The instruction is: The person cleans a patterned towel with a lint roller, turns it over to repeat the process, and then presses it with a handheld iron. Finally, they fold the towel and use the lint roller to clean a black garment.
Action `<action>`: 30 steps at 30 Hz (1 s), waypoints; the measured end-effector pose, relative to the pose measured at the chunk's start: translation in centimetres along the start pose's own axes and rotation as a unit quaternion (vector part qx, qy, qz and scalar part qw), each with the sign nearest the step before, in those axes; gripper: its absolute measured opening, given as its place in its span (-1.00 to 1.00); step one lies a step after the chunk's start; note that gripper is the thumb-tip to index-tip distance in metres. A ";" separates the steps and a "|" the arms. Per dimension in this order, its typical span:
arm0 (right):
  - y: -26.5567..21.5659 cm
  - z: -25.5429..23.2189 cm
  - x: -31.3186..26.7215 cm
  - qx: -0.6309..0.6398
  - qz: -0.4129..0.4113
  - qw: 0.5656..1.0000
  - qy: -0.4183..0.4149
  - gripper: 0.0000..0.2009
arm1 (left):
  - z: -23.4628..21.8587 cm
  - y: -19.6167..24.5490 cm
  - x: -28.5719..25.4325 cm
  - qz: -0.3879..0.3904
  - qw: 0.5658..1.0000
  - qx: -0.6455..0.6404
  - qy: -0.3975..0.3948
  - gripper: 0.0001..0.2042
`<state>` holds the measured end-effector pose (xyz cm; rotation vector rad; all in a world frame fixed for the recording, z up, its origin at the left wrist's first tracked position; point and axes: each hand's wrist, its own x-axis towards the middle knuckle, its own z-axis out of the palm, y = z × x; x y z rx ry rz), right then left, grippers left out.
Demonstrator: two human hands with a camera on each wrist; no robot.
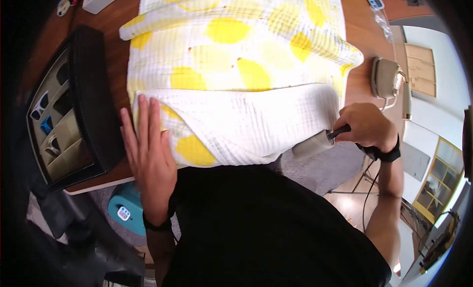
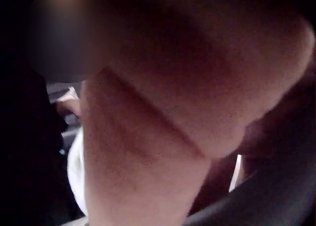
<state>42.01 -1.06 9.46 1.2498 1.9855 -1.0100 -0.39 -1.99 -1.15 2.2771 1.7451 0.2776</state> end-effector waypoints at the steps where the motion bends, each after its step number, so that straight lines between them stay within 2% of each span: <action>1: 0.7 1.8 -1.6 -0.014 0.086 0.994 0.066 -0.75 | 0.0 0.1 0.0 -0.001 1.000 0.017 0.004 -0.46; 2: 0.7 2.8 -3.0 -0.029 0.168 0.976 0.134 -0.75 | 0.2 0.4 -0.1 -0.001 0.999 0.015 0.034 -0.52; 3: -0.2 3.2 -4.0 -0.024 0.265 0.955 0.130 -0.76 | 0.0 0.6 -0.3 0.000 0.999 0.006 0.036 -0.52; 5: -2.2 3.3 -8.0 0.060 0.353 0.910 0.209 -0.79 | -0.5 0.9 -0.9 0.049 0.997 0.012 0.049 -0.59; 6: -3.1 3.4 -9.2 0.064 0.357 0.908 0.209 -0.79 | -0.7 1.3 -0.9 0.074 0.995 -0.033 0.064 -0.64; 8: -4.3 3.5 -10.6 0.216 0.270 0.907 0.239 -0.80 | -0.9 2.3 -0.9 0.104 0.990 -0.080 0.049 -0.64; 9: -4.3 3.9 -10.6 0.217 0.272 0.906 0.242 -0.80 | -0.9 2.7 -0.9 0.126 0.983 -0.127 0.036 -0.63; 11: -3.9 5.7 -9.6 0.353 0.088 0.884 0.293 -0.75 | 0.0 3.1 -0.4 0.140 0.982 -0.128 0.015 -0.56; 12: -3.9 8.7 -8.0 0.330 0.012 0.839 0.433 -0.75 | 0.4 3.3 -0.1 0.145 0.986 -0.079 -0.009 -0.52; 13: -4.5 7.6 -6.0 0.379 -0.027 0.849 0.366 -0.75 | 0.7 3.4 0.1 0.148 0.988 -0.028 -0.034 -0.47; 14: -6.0 8.6 -4.2 0.401 0.019 0.834 0.378 -0.77 | 0.9 3.3 0.1 0.146 0.989 -0.010 -0.037 -0.40; 15: -7.1 8.4 -2.5 0.512 0.040 0.811 0.278 -0.76 | 0.9 3.4 0.3 0.143 0.989 -0.010 -0.035 -0.40; 16: -9.8 8.6 -0.9 0.556 0.051 0.781 0.281 -0.77 | 0.8 3.6 0.4 0.132 0.991 -0.011 -0.035 -0.40; 17: -10.6 8.8 0.6 0.566 0.019 0.791 0.230 -0.77 | 0.7 3.7 0.5 0.122 0.992 -0.014 -0.037 -0.40; 19: -10.6 9.3 2.2 0.422 0.014 0.883 0.207 -0.74 | 1.1 3.7 0.4 0.118 0.992 -0.014 -0.033 -0.40; 21: -8.8 10.1 1.7 0.510 0.072 0.836 0.189 -0.73 | 1.2 3.6 0.4 0.111 0.993 -0.016 -0.031 -0.40; 22: -8.2 10.4 1.1 0.529 0.140 0.809 0.213 -0.70 | 1.3 3.7 0.3 0.107 0.994 -0.024 -0.029 -0.41; 23: -7.3 10.9 0.6 0.527 0.140 0.811 0.213 -0.70 | 1.3 3.7 0.3 0.104 0.994 -0.030 -0.028 -0.41; 25: -5.0 12.1 0.3 0.535 0.240 0.713 0.385 -0.67 | 1.2 3.5 0.4 0.109 0.993 -0.033 -0.028 -0.41; 26: -4.0 12.6 0.1 0.532 0.238 0.714 0.388 -0.67 | 1.2 3.4 0.4 0.112 0.993 -0.035 -0.030 -0.41; 28: -2.5 13.0 0.2 0.502 0.281 0.634 0.517 -0.65 | 1.0 3.3 0.5 0.115 0.992 -0.037 -0.032 -0.41; 29: -3.0 12.0 0.3 0.543 0.255 0.605 0.524 -0.65 | 0.8 3.1 0.6 0.117 0.992 -0.038 -0.038 -0.41; 30: -3.1 11.6 0.5 0.538 0.228 0.620 0.524 -0.66 | 0.5 3.3 0.9 0.115 0.991 -0.050 -0.045 -0.40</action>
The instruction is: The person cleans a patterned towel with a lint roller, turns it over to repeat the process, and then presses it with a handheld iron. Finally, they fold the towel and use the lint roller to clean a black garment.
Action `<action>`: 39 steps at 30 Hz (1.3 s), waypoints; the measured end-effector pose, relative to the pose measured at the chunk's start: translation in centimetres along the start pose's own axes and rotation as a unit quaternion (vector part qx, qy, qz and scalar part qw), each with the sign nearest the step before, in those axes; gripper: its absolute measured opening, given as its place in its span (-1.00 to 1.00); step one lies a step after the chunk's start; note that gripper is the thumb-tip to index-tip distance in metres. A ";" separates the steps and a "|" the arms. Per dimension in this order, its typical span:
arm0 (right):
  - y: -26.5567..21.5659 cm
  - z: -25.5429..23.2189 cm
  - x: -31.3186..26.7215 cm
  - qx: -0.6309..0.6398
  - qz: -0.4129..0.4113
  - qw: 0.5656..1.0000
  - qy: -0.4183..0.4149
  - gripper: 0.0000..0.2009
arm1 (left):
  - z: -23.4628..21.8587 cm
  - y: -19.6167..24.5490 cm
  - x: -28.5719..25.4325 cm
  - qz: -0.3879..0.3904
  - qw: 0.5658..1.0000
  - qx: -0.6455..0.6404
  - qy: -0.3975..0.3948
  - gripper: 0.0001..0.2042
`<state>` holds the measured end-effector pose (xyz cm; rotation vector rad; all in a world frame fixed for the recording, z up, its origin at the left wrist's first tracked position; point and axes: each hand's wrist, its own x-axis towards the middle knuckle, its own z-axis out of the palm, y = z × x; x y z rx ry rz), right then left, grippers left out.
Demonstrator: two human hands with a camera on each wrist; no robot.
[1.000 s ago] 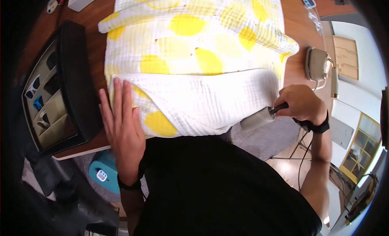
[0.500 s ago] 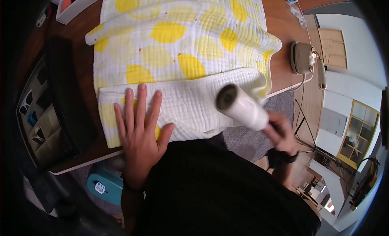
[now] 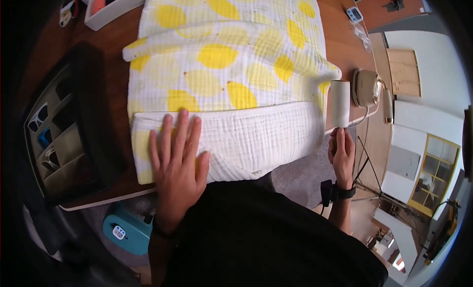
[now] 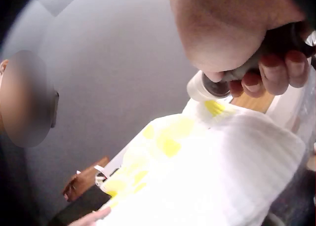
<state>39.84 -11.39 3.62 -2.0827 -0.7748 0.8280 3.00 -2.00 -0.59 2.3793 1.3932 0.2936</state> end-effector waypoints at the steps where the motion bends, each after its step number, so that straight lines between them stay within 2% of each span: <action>1: -0.2 0.3 0.2 0.004 -0.023 1.000 -0.021 -0.67 | -0.4 0.1 0.3 -0.007 1.000 0.007 0.004 -0.40; 3: -0.8 1.5 0.5 -0.061 -0.053 0.995 -0.058 -0.71 | -1.0 0.5 1.2 0.014 0.999 -0.038 0.001 -0.33; 5: -1.6 3.6 0.6 -0.154 -0.141 0.977 -0.042 -0.78 | -0.9 0.8 2.1 0.026 0.998 -0.050 0.022 -0.26; 7: -4.5 5.2 -0.1 -0.217 -0.142 0.961 -0.091 -0.77 | -0.5 1.0 2.7 0.014 0.997 -0.072 -0.001 -0.27; 9: -5.1 6.4 0.2 -0.235 -0.273 0.921 -0.150 -0.73 | 0.8 0.8 2.7 0.009 0.998 -0.058 0.025 -0.29; 10: -5.7 7.1 0.8 -0.259 -0.313 0.898 -0.166 -0.73 | 1.1 0.9 2.3 0.021 0.998 -0.043 0.046 -0.31; 11: -5.8 7.4 1.7 -0.251 -0.325 0.895 -0.174 -0.73 | 1.1 0.8 1.9 0.030 0.997 -0.024 0.065 -0.32; 13: -5.3 7.1 4.3 -0.317 -0.351 0.876 -0.090 -0.74 | 0.9 0.9 1.3 0.011 0.998 -0.029 0.046 -0.37; 15: -5.7 7.1 7.1 -0.347 -0.382 0.857 0.011 -0.75 | 1.0 0.7 1.1 0.026 0.998 -0.034 0.051 -0.38; 17: -8.3 7.3 8.3 -0.306 -0.410 0.857 0.055 -0.73 | 0.8 0.8 1.1 0.034 0.998 -0.025 0.050 -0.40; 18: -10.2 7.7 8.4 -0.281 -0.394 0.874 0.035 -0.73 | 0.8 0.7 1.1 0.034 0.997 -0.026 0.057 -0.41; 19: -11.5 8.4 8.5 -0.277 -0.401 0.872 0.041 -0.73 | 0.8 0.7 1.0 0.037 0.997 -0.022 0.065 -0.41; 21: -13.8 10.0 8.8 -0.181 -0.447 0.872 -0.079 -0.74 | 0.9 0.8 1.1 0.035 0.997 -0.027 0.066 -0.41; 22: -15.0 10.9 8.7 -0.195 -0.443 0.860 -0.161 -0.75 | 0.7 0.7 1.1 0.031 0.997 -0.027 0.069 -0.42; 25: -16.5 14.1 8.2 -0.266 -0.530 0.720 -0.361 -0.77 | 1.2 0.6 0.8 0.032 0.996 -0.036 0.071 -0.44; 26: -16.4 15.1 8.3 -0.261 -0.534 0.719 -0.361 -0.77 | 1.2 0.7 0.6 0.010 0.997 -0.064 0.051 -0.45; 28: -15.7 16.9 9.5 -0.280 -0.558 0.703 -0.341 -0.80 | 1.2 0.8 0.5 0.018 0.996 -0.040 0.071 -0.45; 29: -15.8 17.1 10.6 -0.249 -0.566 0.719 -0.318 -0.80 | 1.2 0.7 0.6 0.028 0.995 -0.022 0.090 -0.45; 31: -16.8 16.9 12.7 -0.274 -0.515 0.777 -0.238 -0.76 | 1.2 0.7 0.6 0.031 0.995 -0.017 0.090 -0.45; 34: -17.3 17.8 16.4 -0.190 -0.514 0.828 -0.119 -0.73 | 1.0 0.7 0.7 0.036 0.996 -0.019 0.085 -0.46; 36: -16.7 17.8 17.1 -0.210 -0.519 0.817 -0.135 -0.73 | 0.9 0.6 0.8 0.039 0.995 -0.015 0.085 -0.46; 39: -14.9 17.9 16.5 -0.206 -0.526 0.791 -0.233 -0.72 | 0.7 0.6 0.8 0.040 0.993 -0.055 0.094 -0.50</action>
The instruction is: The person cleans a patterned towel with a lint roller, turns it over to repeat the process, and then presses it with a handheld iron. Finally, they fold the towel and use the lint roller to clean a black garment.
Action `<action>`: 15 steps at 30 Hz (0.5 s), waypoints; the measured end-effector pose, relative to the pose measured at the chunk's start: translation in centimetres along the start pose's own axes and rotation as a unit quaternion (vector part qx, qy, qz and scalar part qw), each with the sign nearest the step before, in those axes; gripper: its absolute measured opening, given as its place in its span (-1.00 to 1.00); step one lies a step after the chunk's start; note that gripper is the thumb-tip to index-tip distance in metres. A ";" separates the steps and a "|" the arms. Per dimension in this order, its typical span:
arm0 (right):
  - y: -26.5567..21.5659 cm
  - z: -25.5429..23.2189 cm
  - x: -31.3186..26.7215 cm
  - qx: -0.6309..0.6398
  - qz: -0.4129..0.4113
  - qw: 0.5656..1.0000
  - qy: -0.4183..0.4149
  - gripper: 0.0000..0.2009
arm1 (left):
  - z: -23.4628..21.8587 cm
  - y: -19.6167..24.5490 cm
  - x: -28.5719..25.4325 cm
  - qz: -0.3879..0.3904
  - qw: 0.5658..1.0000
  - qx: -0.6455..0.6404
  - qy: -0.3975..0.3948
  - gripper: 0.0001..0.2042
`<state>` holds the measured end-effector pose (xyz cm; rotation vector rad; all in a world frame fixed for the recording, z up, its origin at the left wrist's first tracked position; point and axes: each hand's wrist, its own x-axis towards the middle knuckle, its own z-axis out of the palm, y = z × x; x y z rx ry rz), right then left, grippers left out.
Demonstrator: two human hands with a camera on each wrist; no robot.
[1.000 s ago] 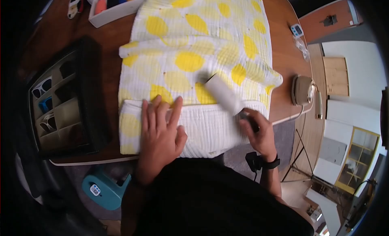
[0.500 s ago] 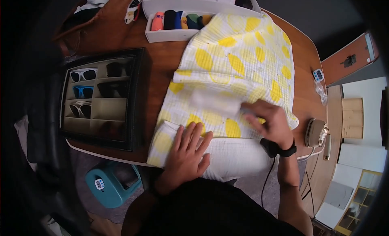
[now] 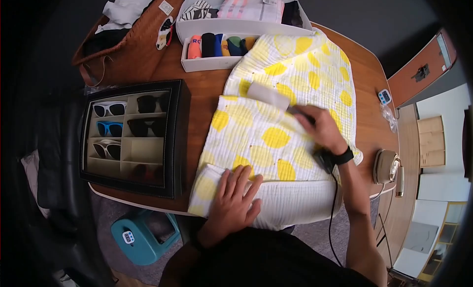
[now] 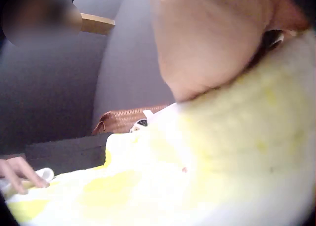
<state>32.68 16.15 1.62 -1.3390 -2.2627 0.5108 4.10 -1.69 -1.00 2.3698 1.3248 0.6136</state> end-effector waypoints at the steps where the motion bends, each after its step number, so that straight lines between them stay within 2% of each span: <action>1: -0.7 0.0 -0.5 0.027 -0.007 0.999 -0.045 -0.71 | 0.0 -0.1 0.2 0.001 1.000 0.000 0.001 -0.50; 2: -1.7 -0.2 -1.0 0.055 -0.011 0.994 -0.091 -0.70 | 0.1 -0.1 0.3 -0.018 0.999 -0.011 0.024 -0.52; 5: -3.9 -0.7 -2.3 0.030 0.013 0.993 -0.115 -0.71 | -1.4 0.4 2.3 -0.051 0.994 -0.025 0.091 -0.53; 6: -3.9 -0.2 -3.0 0.023 0.027 0.993 -0.109 -0.71 | -2.0 0.3 3.5 -0.054 0.992 -0.012 0.114 -0.50; 8: -3.6 1.1 -4.7 0.062 0.002 0.997 -0.037 -0.71 | -3.6 0.2 6.2 -0.071 0.990 0.035 0.117 -0.41; 10: -4.6 0.2 -6.3 0.056 0.036 0.997 -0.038 -0.72 | -2.9 -1.0 7.9 -0.092 0.990 0.050 0.095 -0.31; 12: -5.5 -1.0 -7.8 0.086 0.197 0.975 -0.052 -0.74 | -1.7 -1.7 7.9 -0.121 0.992 0.022 0.011 -0.26; 13: -4.6 -1.2 -9.2 0.112 0.220 0.969 -0.028 -0.74 | -1.8 -2.0 7.9 -0.123 0.992 0.021 0.010 -0.26; 15: -3.8 -2.1 -12.0 0.135 0.338 0.931 0.034 -0.71 | -2.4 -2.6 8.3 -0.091 0.993 0.047 -0.056 -0.28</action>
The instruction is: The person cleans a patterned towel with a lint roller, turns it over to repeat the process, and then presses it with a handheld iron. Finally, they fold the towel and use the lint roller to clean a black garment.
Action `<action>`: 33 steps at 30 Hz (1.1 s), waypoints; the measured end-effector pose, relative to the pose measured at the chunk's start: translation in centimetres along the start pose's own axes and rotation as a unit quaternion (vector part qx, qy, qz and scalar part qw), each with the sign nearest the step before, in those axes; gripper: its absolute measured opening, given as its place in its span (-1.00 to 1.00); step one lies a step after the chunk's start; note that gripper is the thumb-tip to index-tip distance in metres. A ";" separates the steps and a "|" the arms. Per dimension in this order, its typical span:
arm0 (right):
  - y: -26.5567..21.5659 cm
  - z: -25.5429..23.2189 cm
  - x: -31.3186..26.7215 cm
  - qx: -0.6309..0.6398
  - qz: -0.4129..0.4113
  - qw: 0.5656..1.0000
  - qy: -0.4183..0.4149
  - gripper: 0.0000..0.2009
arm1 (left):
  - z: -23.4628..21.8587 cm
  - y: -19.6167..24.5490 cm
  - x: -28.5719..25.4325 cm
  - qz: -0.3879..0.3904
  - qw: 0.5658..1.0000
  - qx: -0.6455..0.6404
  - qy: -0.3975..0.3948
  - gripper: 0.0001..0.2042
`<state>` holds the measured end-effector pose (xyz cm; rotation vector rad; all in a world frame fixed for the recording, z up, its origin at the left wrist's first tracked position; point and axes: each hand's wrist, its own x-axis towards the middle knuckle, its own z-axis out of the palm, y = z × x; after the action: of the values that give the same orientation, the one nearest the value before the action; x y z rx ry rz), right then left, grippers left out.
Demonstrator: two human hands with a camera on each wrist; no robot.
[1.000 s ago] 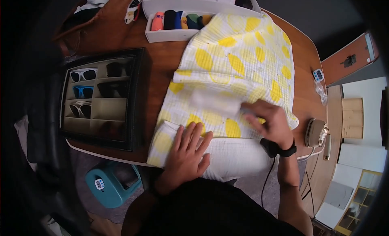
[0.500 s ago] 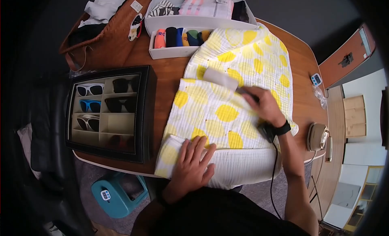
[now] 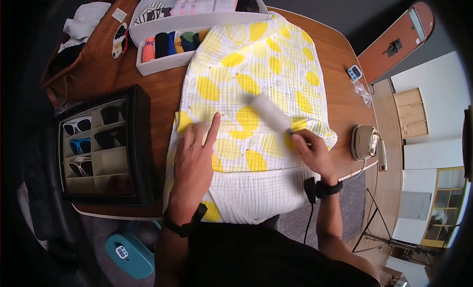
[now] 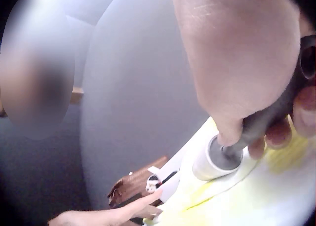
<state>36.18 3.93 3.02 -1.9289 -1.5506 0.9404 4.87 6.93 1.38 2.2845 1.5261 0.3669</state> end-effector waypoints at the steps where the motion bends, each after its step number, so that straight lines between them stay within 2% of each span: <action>1: 1.8 -0.8 -0.8 0.049 0.054 0.997 0.018 -0.67 | -0.2 -0.2 0.1 0.001 1.000 -0.002 -0.002 -0.28; 3: 3.8 -1.8 -2.6 0.183 0.116 0.974 0.073 -0.67 | -0.4 -0.3 0.2 0.002 1.000 0.025 0.008 -0.40; 4: 4.3 -2.0 -3.4 0.182 0.117 0.973 0.077 -0.67 | 0.1 -0.3 0.3 -0.002 0.999 0.043 0.011 -0.46; 6: 5.1 -2.2 -4.7 0.212 0.157 0.949 0.171 -0.64 | 0.5 -0.2 0.6 0.002 0.999 0.047 0.018 -0.45; 11: 7.1 -3.8 -5.9 0.191 0.173 0.946 0.198 -0.66 | 0.4 0.0 0.5 0.015 1.000 0.005 0.021 -0.45; 13: 9.8 -4.1 -5.6 0.034 0.112 0.955 0.272 -0.69 | 0.8 0.0 0.2 0.017 0.999 0.022 0.036 -0.45; 14: 9.5 -4.1 -5.4 -0.131 0.054 0.930 0.338 -0.72 | 0.8 0.1 0.2 0.017 0.999 0.023 0.040 -0.45; 15: 9.2 -4.0 -5.1 -0.129 0.048 0.931 0.337 -0.72 | 0.8 0.1 0.2 0.016 0.999 0.022 0.038 -0.45; 17: 7.0 -3.1 -4.7 -0.138 -0.030 0.927 0.347 -0.74 | 0.8 0.1 0.1 0.005 0.999 0.025 0.039 -0.45; 19: 1.5 -1.2 -4.3 -0.101 0.009 0.954 0.283 -0.77 | 0.7 0.2 0.2 0.002 1.000 0.004 0.028 -0.44; 20: 0.7 0.0 -3.9 -0.093 -0.010 0.966 0.241 -0.77 | 0.6 0.4 0.3 -0.018 1.000 -0.013 0.007 -0.45; 21: -0.6 1.4 -3.0 -0.059 -0.068 0.975 0.204 -0.76 | 0.6 0.2 0.3 -0.011 1.000 -0.005 0.006 -0.45; 22: -2.0 2.5 -2.2 -0.055 -0.064 0.987 0.140 -0.75 | 0.9 0.1 0.3 0.002 1.000 0.009 0.024 -0.46; 23: -3.3 3.6 -1.5 -0.067 -0.118 0.985 0.108 -0.73 | 1.2 0.0 0.4 0.018 0.999 0.021 0.043 -0.46; 24: -4.2 2.8 -1.4 -0.028 -0.058 0.996 0.069 -0.72 | 1.4 -0.1 0.5 0.031 0.998 0.023 0.049 -0.46; 25: -4.1 5.1 0.2 -0.105 -0.208 0.970 0.068 -0.71 | 1.6 -0.5 0.4 0.029 0.999 0.000 0.036 -0.47; 27: -4.0 4.8 2.3 -0.144 -0.203 0.965 0.086 -0.74 | 1.5 -0.7 0.4 0.028 0.999 -0.021 0.025 -0.48; 29: -2.6 3.3 4.7 -0.160 -0.151 0.968 0.123 -0.76 | 1.3 -0.5 0.2 0.009 1.000 0.007 0.002 -0.48; 31: -0.8 1.9 6.7 -0.197 -0.118 0.950 0.213 -0.75 | 1.4 -0.5 0.2 0.006 1.000 0.007 -0.005 -0.47; 33: -2.2 1.0 7.3 -0.268 0.022 0.938 0.219 -0.72 | 1.4 0.0 0.3 -0.012 1.000 -0.001 -0.008 -0.45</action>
<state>34.90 11.47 2.53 -2.3363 -1.5905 0.0602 5.59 6.96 0.13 2.2606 1.5429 0.3428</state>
